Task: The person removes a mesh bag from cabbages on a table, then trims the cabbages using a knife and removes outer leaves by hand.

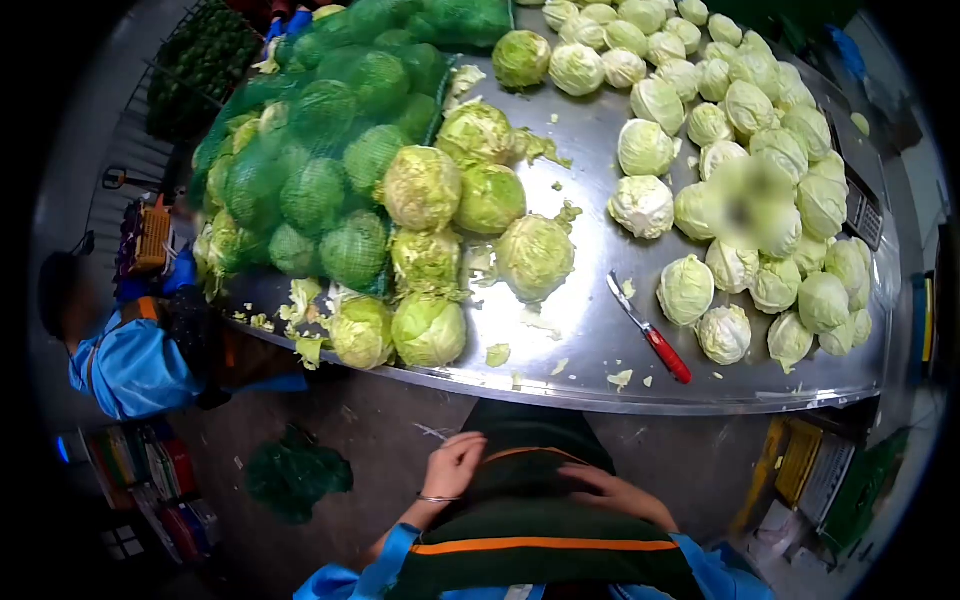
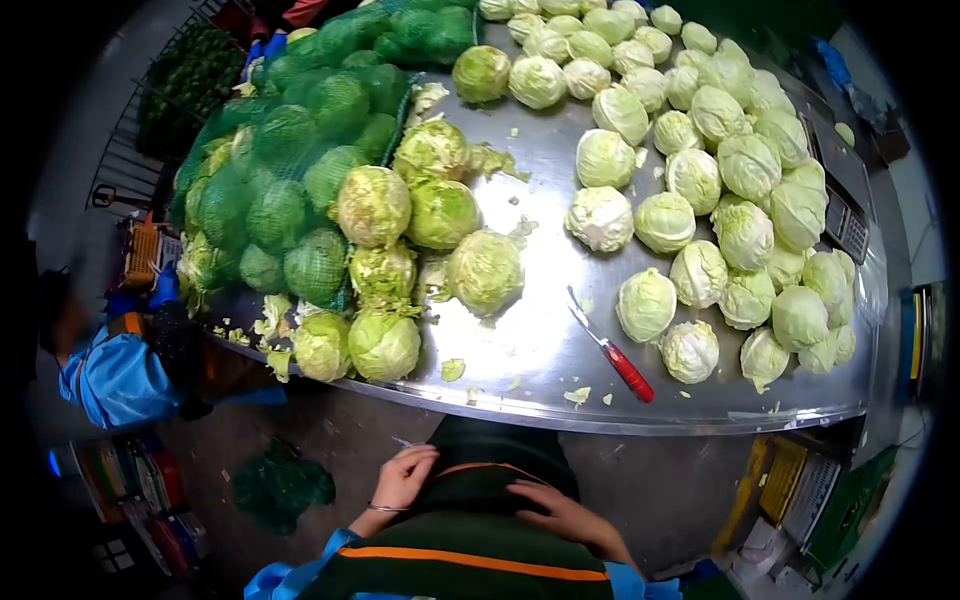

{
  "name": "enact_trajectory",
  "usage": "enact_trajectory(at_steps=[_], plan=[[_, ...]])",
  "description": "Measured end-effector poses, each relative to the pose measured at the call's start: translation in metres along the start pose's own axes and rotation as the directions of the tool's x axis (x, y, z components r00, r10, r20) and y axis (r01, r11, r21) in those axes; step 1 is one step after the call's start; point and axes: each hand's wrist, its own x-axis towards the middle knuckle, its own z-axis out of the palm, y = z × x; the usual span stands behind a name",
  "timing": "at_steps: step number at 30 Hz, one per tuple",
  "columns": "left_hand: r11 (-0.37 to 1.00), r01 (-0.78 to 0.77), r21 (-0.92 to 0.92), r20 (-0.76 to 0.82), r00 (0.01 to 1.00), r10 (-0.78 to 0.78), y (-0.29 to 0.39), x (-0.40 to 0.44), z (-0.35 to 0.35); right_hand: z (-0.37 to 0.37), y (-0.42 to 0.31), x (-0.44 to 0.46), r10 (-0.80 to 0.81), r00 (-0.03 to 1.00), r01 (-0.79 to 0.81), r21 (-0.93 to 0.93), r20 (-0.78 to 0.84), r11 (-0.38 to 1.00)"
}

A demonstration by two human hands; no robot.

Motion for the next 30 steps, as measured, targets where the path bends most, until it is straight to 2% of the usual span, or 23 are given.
enact_trajectory(at_steps=[1,3,4,5,6,7,8,9,10,11,13,14,15,16,17,19,21,22,23,26,28,29,30], plan=[[0.995,-0.003,0.100,0.039,0.999,0.000,-0.008,-0.002,-0.010,-0.011,0.007,-0.012,0.132,0.991,-0.130,0.098,-0.019,0.987],[0.903,0.227,0.364,0.023,0.967,-0.252,-0.035,-0.015,-0.003,-0.018,0.036,-0.028,0.351,0.921,-0.243,0.451,-0.171,0.859],[0.828,0.512,0.231,0.186,0.812,-0.554,-0.077,-0.015,0.003,-0.018,0.068,-0.035,0.437,0.888,-0.249,0.647,-0.144,0.721],[0.802,0.547,0.238,0.240,0.767,-0.595,-0.093,-0.017,0.001,-0.014,0.091,-0.041,0.505,0.856,-0.219,0.808,-0.110,0.547],[0.781,0.575,0.242,0.295,0.724,-0.624,-0.104,-0.013,0.001,-0.010,0.079,-0.052,0.567,0.818,-0.471,0.453,-0.096,0.757],[0.762,0.602,0.238,0.347,0.680,-0.646,-0.089,0.004,0.000,-0.011,0.072,-0.052,0.563,0.825,-0.504,0.398,-0.040,0.767],[0.768,0.541,0.341,0.321,0.701,-0.637,-0.072,0.013,-0.004,-0.012,0.064,-0.050,0.567,0.823,-0.542,0.336,0.028,0.771],[0.896,0.268,0.353,0.339,0.856,-0.390,-0.045,0.021,-0.010,-0.009,0.054,-0.052,0.578,0.808,-0.584,0.272,0.111,0.765],[0.937,-0.029,0.348,0.356,0.929,-0.103,-0.021,0.032,-0.014,-0.013,0.035,-0.049,0.549,0.828,-0.560,0.127,0.113,0.819],[0.884,-0.328,0.333,0.362,0.910,0.201,0.002,0.049,-0.016,-0.019,0.011,-0.040,0.539,0.836,-0.540,-0.020,0.106,0.841],[0.971,-0.237,-0.039,0.257,0.936,0.239,0.056,0.081,-0.012,-0.032,-0.029,-0.016,0.513,0.852,-0.461,-0.310,0.107,0.831],[0.961,-0.269,-0.059,0.166,0.947,0.275,0.075,0.098,-0.005,-0.040,-0.037,-0.005,0.305,0.947,-0.317,-0.144,-0.099,0.937],[0.951,-0.300,-0.076,0.072,0.949,0.306,0.089,0.115,0.000,-0.049,-0.044,0.004,0.100,0.939,-0.114,-0.022,-0.330,0.993],[0.926,-0.377,-0.022,0.018,0.926,0.378,0.101,0.135,0.003,-0.058,-0.050,0.017,0.151,0.795,-0.127,0.083,-0.588,0.988],[0.894,-0.447,0.036,-0.034,0.893,0.448,0.113,0.153,0.006,-0.068,-0.051,0.027,0.212,0.582,-0.109,0.184,-0.785,0.977],[0.808,-0.569,0.153,-0.090,0.806,0.585,0.132,0.191,0.007,-0.082,-0.033,0.044,-0.115,0.289,-0.359,-0.219,-0.950,0.907],[0.737,-0.571,0.361,-0.120,0.755,0.644,0.145,0.219,0.010,-0.087,-0.003,0.052,-0.164,0.303,-0.534,-0.310,-0.939,0.787],[0.748,-0.522,0.409,-0.118,0.783,0.611,0.149,0.228,0.012,-0.095,0.009,0.055,-0.192,0.325,-0.608,-0.360,-0.926,0.708],[0.710,-0.510,0.485,-0.062,0.790,0.610,0.143,0.232,0.016,-0.101,0.017,0.058,-0.181,0.353,-0.607,-0.372,-0.918,0.702],[0.618,-0.460,0.638,0.047,0.824,0.565,0.119,0.223,0.024,-0.114,0.036,0.066,-0.167,0.460,-0.569,-0.434,-0.872,0.699],[0.561,-0.480,0.675,0.057,0.792,0.608,0.099,0.191,0.029,-0.117,0.042,0.066,-0.114,0.522,-0.473,-0.397,-0.846,0.787],[0.631,-0.483,0.607,0.016,0.801,0.599,0.097,0.171,0.034,-0.116,0.048,0.067,-0.081,0.556,-0.426,-0.367,-0.827,0.827],[0.709,-0.427,0.561,-0.056,0.835,0.547,0.106,0.157,0.039,-0.113,0.054,0.066,-0.151,0.550,-0.323,-0.376,-0.822,0.869]])
